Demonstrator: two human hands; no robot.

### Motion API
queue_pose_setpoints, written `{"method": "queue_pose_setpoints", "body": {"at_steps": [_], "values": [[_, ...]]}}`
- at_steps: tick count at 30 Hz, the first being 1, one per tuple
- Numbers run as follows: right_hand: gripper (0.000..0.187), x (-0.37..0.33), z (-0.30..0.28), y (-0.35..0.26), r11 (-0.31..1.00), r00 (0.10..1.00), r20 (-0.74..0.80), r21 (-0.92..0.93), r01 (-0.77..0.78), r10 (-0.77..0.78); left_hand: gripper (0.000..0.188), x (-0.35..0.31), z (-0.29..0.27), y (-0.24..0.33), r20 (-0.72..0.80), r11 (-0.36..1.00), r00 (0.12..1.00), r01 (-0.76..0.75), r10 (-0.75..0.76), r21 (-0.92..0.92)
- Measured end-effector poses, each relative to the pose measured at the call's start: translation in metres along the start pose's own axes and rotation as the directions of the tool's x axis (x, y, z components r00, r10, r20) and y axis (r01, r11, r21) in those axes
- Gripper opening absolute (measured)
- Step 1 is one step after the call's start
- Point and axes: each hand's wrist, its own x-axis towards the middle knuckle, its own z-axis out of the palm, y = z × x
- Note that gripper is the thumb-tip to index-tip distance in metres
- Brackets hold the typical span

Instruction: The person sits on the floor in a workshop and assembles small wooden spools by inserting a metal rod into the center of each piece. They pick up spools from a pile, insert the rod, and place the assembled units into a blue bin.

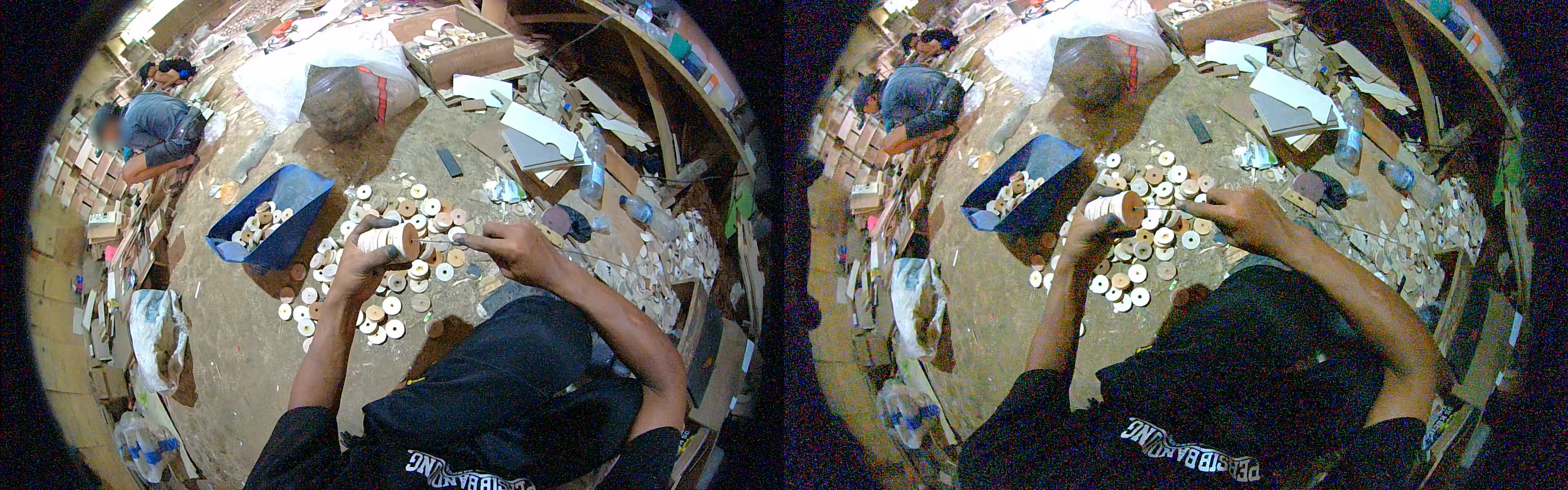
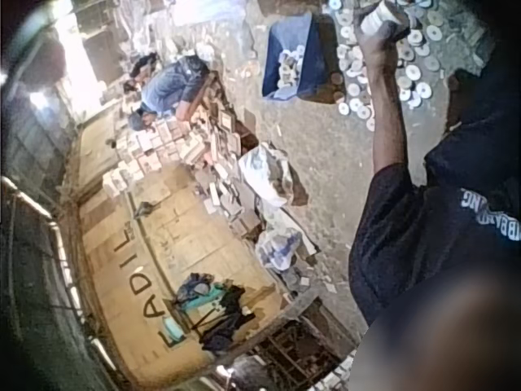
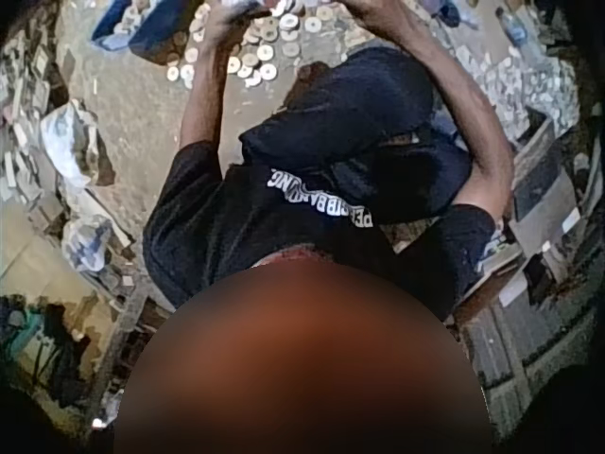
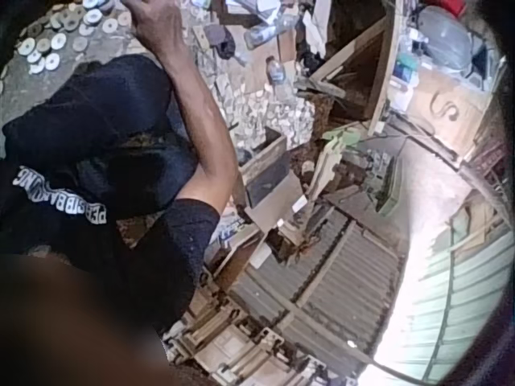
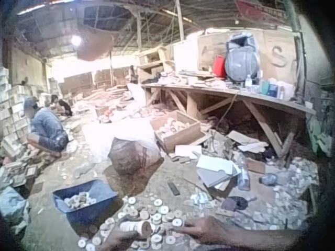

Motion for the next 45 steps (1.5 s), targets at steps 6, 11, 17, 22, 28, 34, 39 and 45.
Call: {"method": "queue_pose_setpoints", "body": {"at_steps": [6, 11, 17, 22, 28, 34, 39, 45], "values": [[0.051, -0.001, -0.001, 0.001, 0.998, 0.999, -0.04, -0.067, 0.001, -0.003, 0.052, 0.006, 0.002, -0.001, -0.021, 0.999, 1.0, -0.004, 0.003, -0.033], [0.05, -0.001, -0.001, 0.0, 0.997, 0.998, -0.065, -0.072, 0.004, -0.008, 0.053, 0.006, 0.003, -0.003, -0.014, 0.999, 1.0, -0.004, 0.003, -0.047], [0.05, 0.001, -0.002, 0.0, 0.996, 0.999, -0.045, -0.085, 0.018, -0.022, 0.052, 0.011, 0.006, -0.001, 0.007, 0.994, 1.0, 0.014, -0.013, -0.113], [0.049, -0.002, -0.005, 0.0, 0.986, 0.993, 0.12, -0.166, 0.014, 0.006, 0.049, 0.013, 0.022, 0.017, -0.067, 0.922, 0.99, 0.14, -0.124, 0.36], [0.044, -0.002, 0.005, 0.004, 0.978, 0.997, 0.016, 0.191, -0.08, 0.079, 0.038, 0.016, 0.056, 0.014, -0.031, 0.829, 0.993, 0.114, -0.116, 0.547], [0.017, -0.004, 0.014, 0.007, 0.951, 0.979, -0.079, 0.263, -0.164, 0.19, 0.045, 0.02, 0.058, 0.009, -0.003, 0.964, 0.997, 0.071, -0.073, 0.257], [0.013, -0.006, 0.012, 0.004, 0.943, 0.976, -0.047, 0.273, -0.192, 0.212, 0.046, 0.022, 0.043, 0.013, 0.15, 0.983, 0.976, 0.138, -0.156, 0.121], [0.019, -0.006, 0.011, 0.001, 0.935, 0.974, -0.102, 0.318, -0.158, 0.2, 0.036, 0.021, 0.042, 0.009, 0.066, 0.987, 0.993, 0.085, -0.094, 0.133]]}}
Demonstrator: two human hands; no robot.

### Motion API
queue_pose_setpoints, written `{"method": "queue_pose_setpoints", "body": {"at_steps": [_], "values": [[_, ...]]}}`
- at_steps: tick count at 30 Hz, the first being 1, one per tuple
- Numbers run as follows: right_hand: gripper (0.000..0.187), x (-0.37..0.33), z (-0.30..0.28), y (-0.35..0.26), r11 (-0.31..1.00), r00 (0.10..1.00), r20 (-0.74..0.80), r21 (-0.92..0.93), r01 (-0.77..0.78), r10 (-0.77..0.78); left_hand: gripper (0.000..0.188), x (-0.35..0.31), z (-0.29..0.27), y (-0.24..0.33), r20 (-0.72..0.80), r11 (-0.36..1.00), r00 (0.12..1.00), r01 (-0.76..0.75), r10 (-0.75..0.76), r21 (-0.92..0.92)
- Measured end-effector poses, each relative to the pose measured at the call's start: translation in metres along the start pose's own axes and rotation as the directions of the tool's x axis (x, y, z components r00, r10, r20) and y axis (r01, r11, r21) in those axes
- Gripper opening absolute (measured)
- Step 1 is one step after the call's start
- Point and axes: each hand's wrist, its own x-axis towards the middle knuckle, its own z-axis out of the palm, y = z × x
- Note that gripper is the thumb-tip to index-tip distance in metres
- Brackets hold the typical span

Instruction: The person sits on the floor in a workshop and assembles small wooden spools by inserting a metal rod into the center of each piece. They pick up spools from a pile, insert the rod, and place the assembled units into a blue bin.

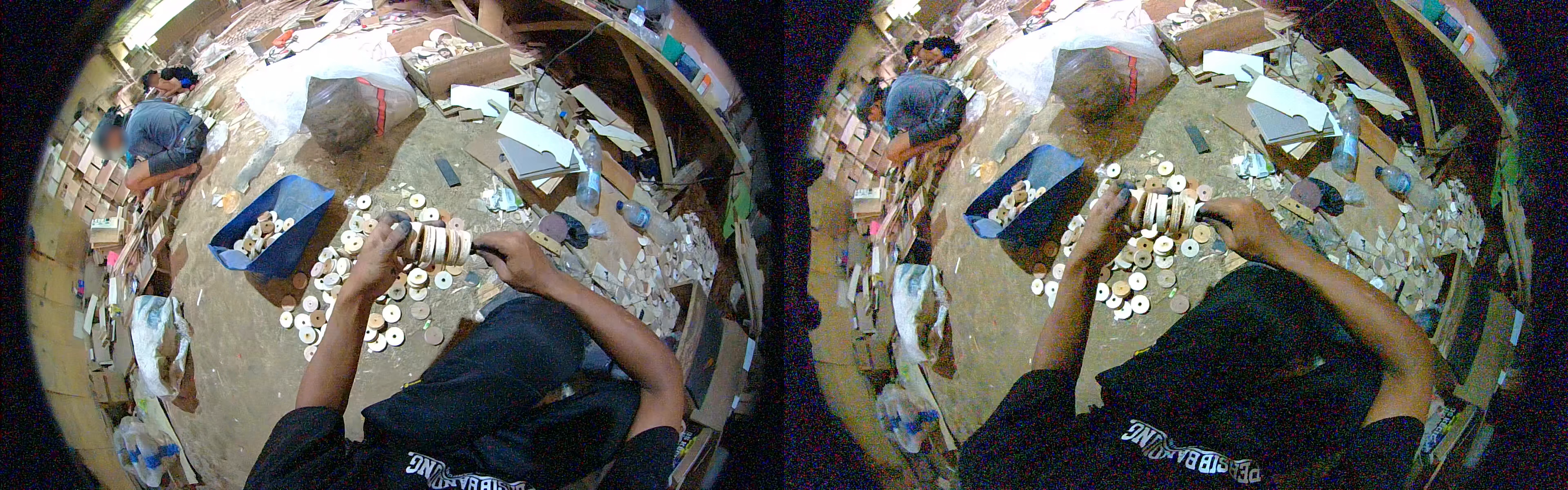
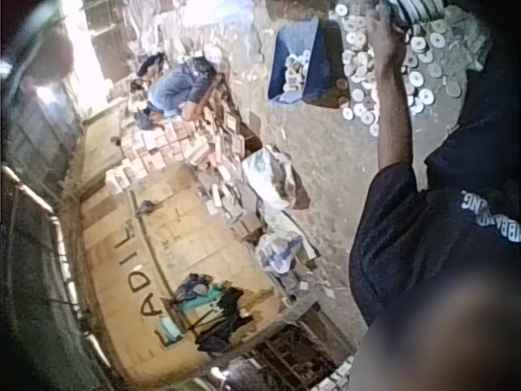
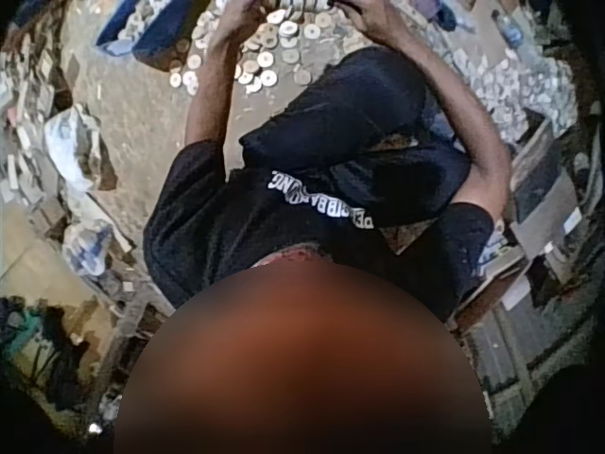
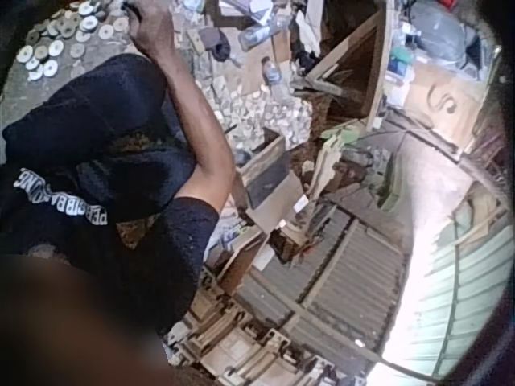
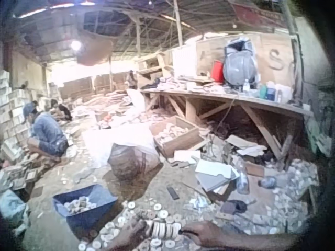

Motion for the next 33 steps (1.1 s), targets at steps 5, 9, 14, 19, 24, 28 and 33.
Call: {"method": "queue_pose_setpoints", "body": {"at_steps": [5, 9, 14, 19, 24, 28, 33], "values": [[0.02, -0.001, 0.0, 0.001, 1.0, 1.0, -0.019, 0.015, -0.015, 0.015, 0.029, 0.004, 0.011, -0.013, -0.061, 0.986, 0.993, -0.112, 0.105, -0.126], [0.019, 0.0, 0.001, 0.001, 0.999, 0.999, -0.04, -0.003, -0.033, 0.033, 0.03, 0.006, 0.016, -0.022, -0.166, 0.959, 0.98, -0.144, 0.105, -0.243], [0.016, 0.002, 0.0, 0.0, 1.0, 0.998, -0.067, 0.004, 0.013, -0.013, 0.034, 0.013, 0.02, -0.028, -0.126, 0.973, 0.976, -0.191, 0.175, -0.127], [0.016, 0.001, -0.001, -0.003, 0.996, 0.995, -0.036, 0.015, -0.092, 0.093, 0.041, 0.014, 0.022, -0.032, -0.212, 0.955, 0.955, -0.246, 0.209, -0.165], [0.017, 0.002, 0.0, -0.004, 0.996, 0.996, -0.022, 0.029, -0.088, 0.089, 0.034, 0.016, 0.021, -0.037, -0.177, 0.933, 0.965, -0.237, 0.194, -0.27], [0.019, 0.002, -0.001, -0.004, 0.994, 0.994, 0.018, 0.009, -0.108, 0.108, 0.038, 0.015, 0.024, -0.047, -0.237, 0.926, 0.971, -0.13, 0.045, -0.356], [0.018, 0.001, -0.003, -0.007, 0.984, 0.985, 0.008, 0.039, -0.171, 0.171, 0.04, 0.015, 0.024, -0.051, -0.206, 0.935, 0.966, -0.214, 0.159, -0.283]]}}
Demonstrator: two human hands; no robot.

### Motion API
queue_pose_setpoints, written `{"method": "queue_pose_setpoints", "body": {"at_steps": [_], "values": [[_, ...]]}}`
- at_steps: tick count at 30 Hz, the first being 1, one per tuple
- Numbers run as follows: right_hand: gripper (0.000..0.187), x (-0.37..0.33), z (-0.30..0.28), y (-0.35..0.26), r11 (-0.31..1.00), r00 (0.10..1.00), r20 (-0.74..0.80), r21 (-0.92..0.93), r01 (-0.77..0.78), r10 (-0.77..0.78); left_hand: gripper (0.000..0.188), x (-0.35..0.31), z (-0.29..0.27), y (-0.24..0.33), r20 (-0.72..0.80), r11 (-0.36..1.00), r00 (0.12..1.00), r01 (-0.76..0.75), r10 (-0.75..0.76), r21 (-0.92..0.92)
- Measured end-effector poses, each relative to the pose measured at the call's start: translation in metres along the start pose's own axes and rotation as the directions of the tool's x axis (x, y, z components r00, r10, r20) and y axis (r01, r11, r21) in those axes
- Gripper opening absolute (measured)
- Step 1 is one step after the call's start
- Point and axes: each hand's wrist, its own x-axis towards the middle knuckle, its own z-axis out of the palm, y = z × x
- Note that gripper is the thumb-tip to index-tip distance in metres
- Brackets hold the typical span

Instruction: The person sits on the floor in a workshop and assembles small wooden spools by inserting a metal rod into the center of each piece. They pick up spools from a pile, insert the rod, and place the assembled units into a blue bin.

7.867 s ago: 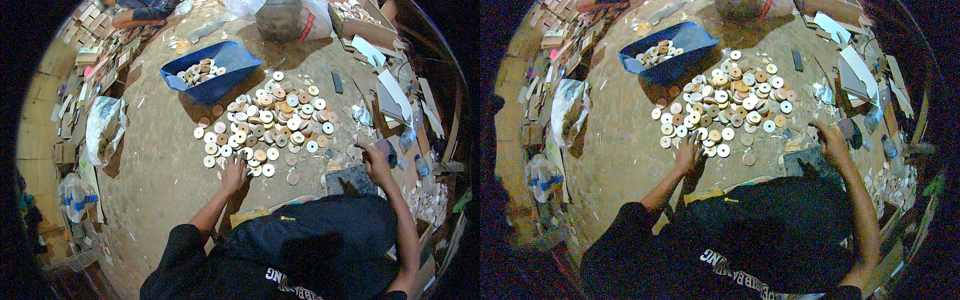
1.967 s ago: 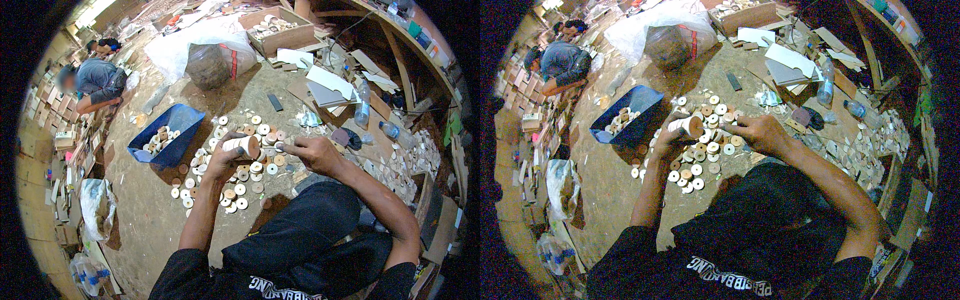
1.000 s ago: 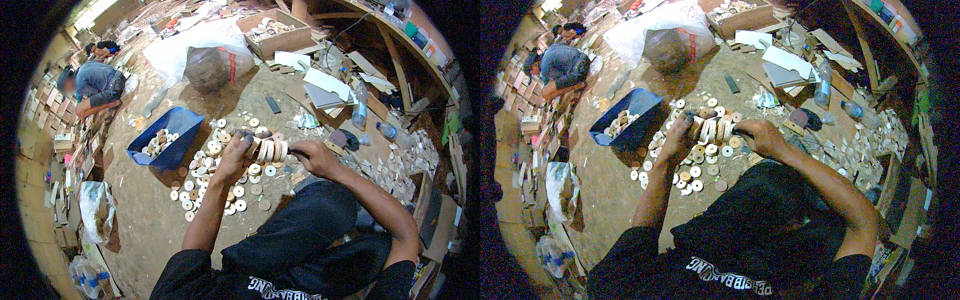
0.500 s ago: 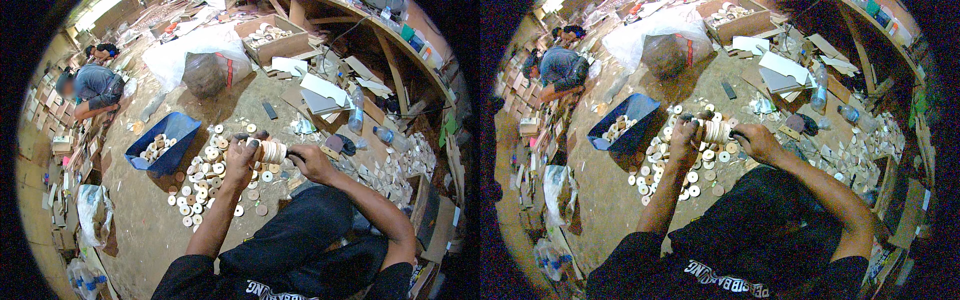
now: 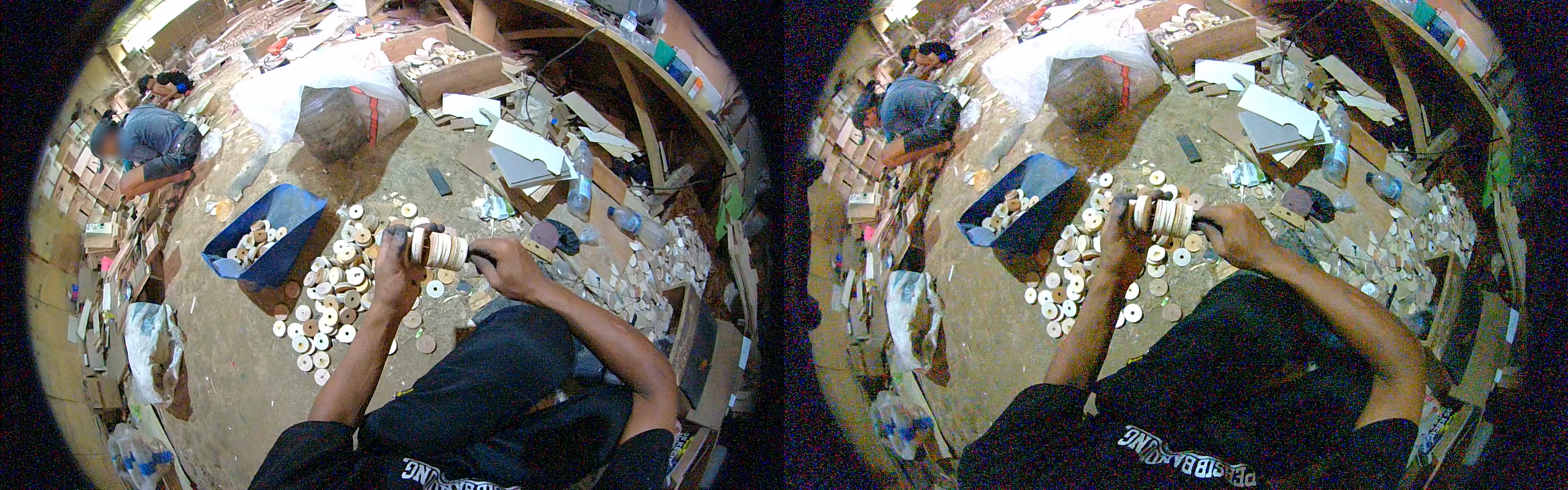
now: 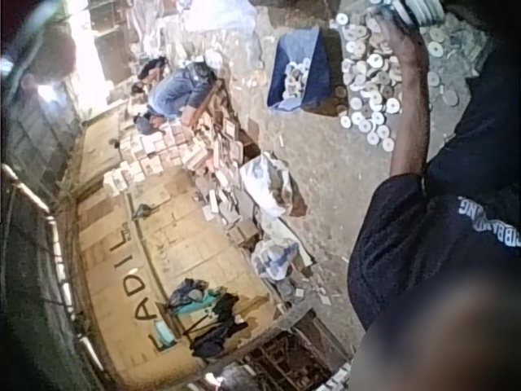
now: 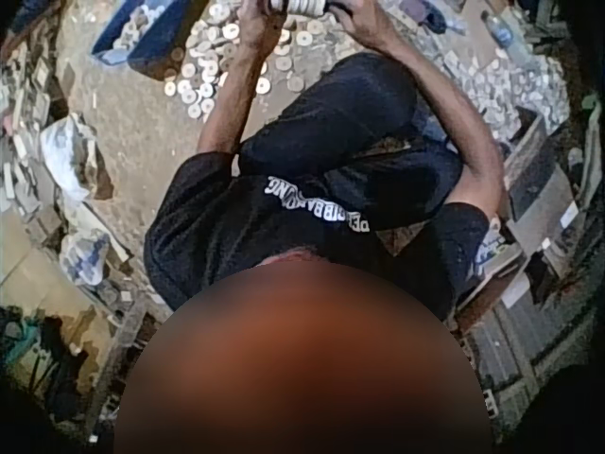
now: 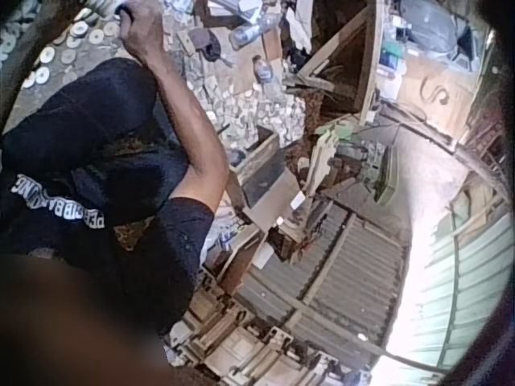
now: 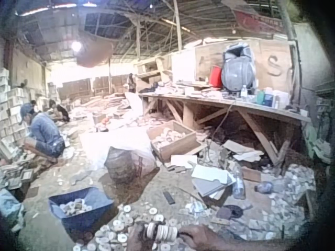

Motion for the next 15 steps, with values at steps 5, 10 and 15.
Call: {"method": "queue_pose_setpoints", "body": {"at_steps": [5, 10, 15], "values": [[0.02, 0.0008, 0.0005, -0.0018, 0.999, 0.999, 0.037, 0.043, 0.011, -0.013, 0.043, 0.0007, 0.0007, 0.0053, -0.037, 0.995, 0.994, 0.098, -0.098, 0.003], [0.021, 0.0026, 0.0008, 0.0003, 0.999, 0.999, 0.005, 0.042, 0.031, -0.032, 0.042, 0.0005, 0.0008, 0.0069, 0.067, 0.841, 0.989, -0.146, 0.131, 0.521], [0.023, 0.0029, 0.0018, 0.0011, 0.999, 0.999, 0.009, 0.023, 0.03, -0.031, 0.038, 0.0043, 0.0005, 0.0025, -0.04, 0.998, 0.999, -0.009, 0.011, 0.055]]}}
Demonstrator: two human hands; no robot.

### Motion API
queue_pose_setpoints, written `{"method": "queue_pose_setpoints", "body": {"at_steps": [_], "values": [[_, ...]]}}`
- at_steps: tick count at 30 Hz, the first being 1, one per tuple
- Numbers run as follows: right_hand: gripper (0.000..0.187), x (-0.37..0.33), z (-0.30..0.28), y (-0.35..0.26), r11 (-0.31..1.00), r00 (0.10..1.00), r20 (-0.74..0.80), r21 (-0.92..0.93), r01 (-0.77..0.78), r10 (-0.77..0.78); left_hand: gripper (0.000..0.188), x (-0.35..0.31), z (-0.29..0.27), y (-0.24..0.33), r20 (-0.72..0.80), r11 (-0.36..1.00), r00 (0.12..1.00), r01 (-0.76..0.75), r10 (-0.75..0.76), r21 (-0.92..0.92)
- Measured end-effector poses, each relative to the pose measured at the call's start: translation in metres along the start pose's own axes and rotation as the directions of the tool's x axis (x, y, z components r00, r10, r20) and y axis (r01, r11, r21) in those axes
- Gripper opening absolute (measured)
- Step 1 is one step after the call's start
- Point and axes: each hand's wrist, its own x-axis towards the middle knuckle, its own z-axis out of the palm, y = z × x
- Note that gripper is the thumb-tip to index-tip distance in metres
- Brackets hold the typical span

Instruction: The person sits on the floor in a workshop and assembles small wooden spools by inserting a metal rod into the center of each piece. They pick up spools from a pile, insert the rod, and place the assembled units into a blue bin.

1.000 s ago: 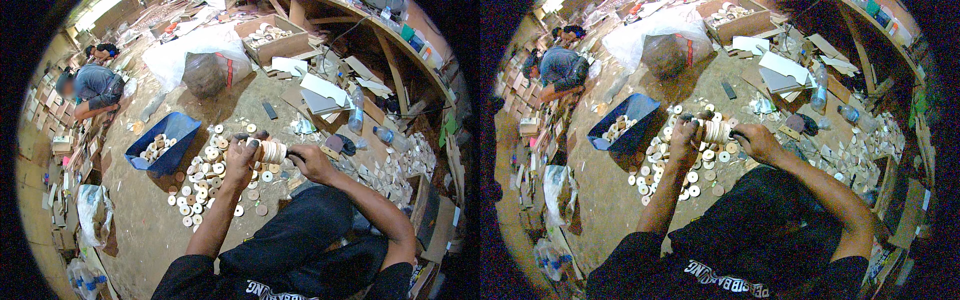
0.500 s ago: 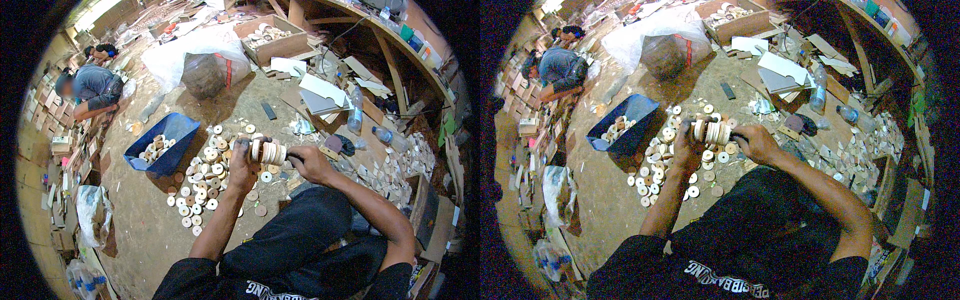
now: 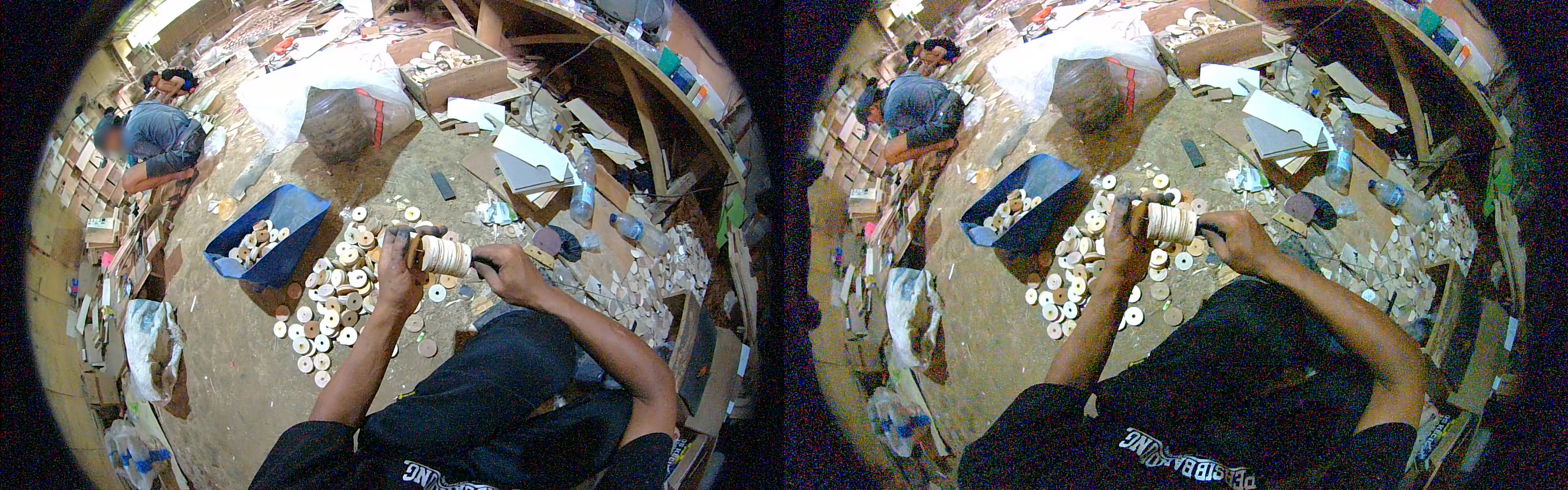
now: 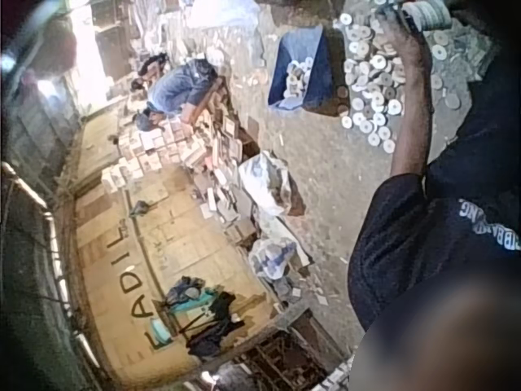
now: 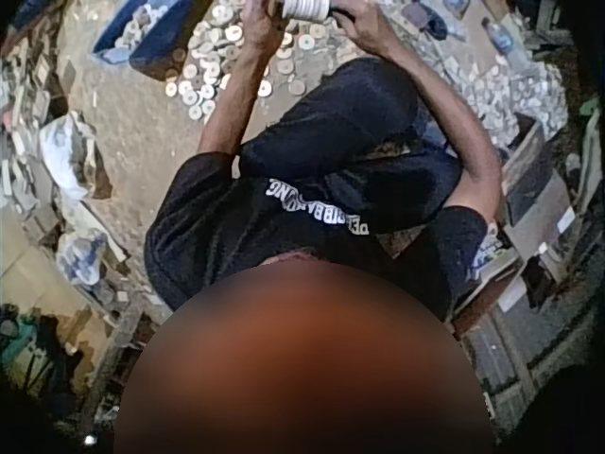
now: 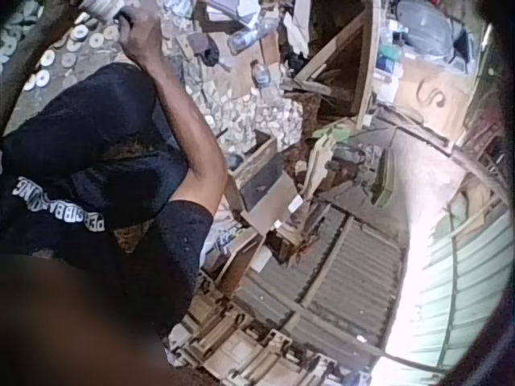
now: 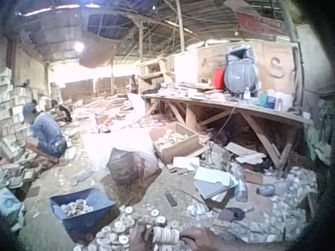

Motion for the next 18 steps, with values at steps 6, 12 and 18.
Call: {"method": "queue_pose_setpoints", "body": {"at_steps": [6, 12, 18], "values": [[0.023, -0.001, 0.0, 0.002, 1.0, 1.0, 0.004, -0.015, -0.011, 0.011, 0.045, -0.002, 0.003, 0.001, 0.111, 0.857, 0.97, -0.243, 0.216, 0.455], [0.021, -0.001, 0.001, 0.002, 1.0, 0.999, -0.022, -0.014, 0.028, -0.028, 0.043, -0.003, 0.008, 0.006, 0.162, 0.858, 0.963, -0.267, 0.216, 0.439], [0.022, -0.001, -0.001, -0.001, 1.0, 1.0, -0.012, -0.016, 0.011, -0.011, 0.027, -0.002, 0.012, -0.003, 0.065, 0.994, 0.992, -0.106, 0.108, -0.028]]}}
